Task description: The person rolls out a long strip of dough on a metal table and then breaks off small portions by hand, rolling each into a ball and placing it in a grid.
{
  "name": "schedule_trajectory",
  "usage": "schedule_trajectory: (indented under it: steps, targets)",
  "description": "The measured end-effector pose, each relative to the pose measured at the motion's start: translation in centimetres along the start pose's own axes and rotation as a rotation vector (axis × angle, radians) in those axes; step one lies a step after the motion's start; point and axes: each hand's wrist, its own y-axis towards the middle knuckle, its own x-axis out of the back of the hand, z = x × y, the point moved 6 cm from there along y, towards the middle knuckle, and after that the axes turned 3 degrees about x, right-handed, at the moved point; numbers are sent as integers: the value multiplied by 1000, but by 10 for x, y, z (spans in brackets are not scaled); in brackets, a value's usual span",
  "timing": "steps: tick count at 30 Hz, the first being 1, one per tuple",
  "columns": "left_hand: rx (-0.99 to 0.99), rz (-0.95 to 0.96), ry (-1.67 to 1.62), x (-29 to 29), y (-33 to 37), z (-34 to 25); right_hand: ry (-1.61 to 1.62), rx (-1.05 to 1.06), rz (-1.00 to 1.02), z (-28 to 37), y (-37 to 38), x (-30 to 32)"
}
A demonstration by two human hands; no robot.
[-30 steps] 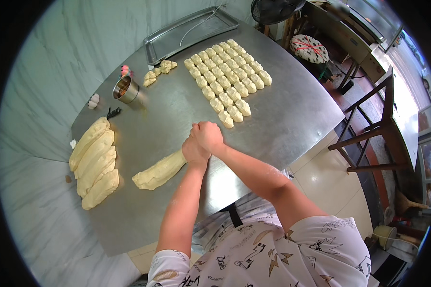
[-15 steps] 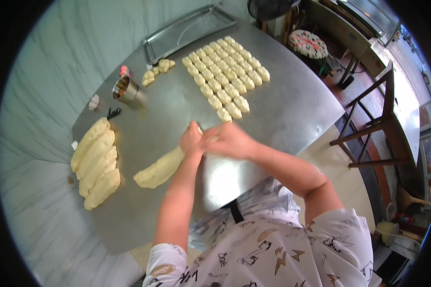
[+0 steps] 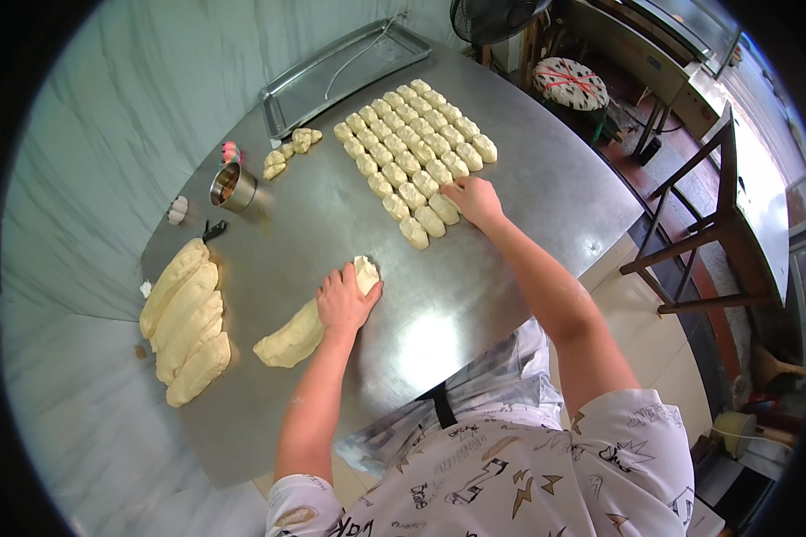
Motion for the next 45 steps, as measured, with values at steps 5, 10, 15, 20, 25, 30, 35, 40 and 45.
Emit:
schedule_trajectory:
  steps: [5, 10, 15, 20, 25, 30, 35, 40, 45]
  targets:
    - [191, 306, -273, 1, 36, 19, -170, 383, -402, 43, -25, 7]
    - [-42, 2, -458, 13, 17, -1, 202, 312, 198, 109, -103, -90]
    - [-43, -169, -341, 17, -1, -43, 319, 152, 137, 103, -105, -145]
    - [93, -125, -303, 11, 7, -48, 344, 187, -84, 112, -104, -159]
    - [200, 47, -327, 1, 19, -39, 325, 46, 113, 139, -110, -145]
    - [205, 113, -300, 6, 33, -48, 170, 23, 53, 135, -94, -143]
    - [239, 361, -150, -1, 43, -55, 24, 105, 84, 124, -81, -143]
    - [280, 284, -183, -21, 56, -52, -650, 623, 405, 145, -101, -177]
    - [237, 122, -398, -18, 41, -25, 564, 359, 445, 156, -137, 12]
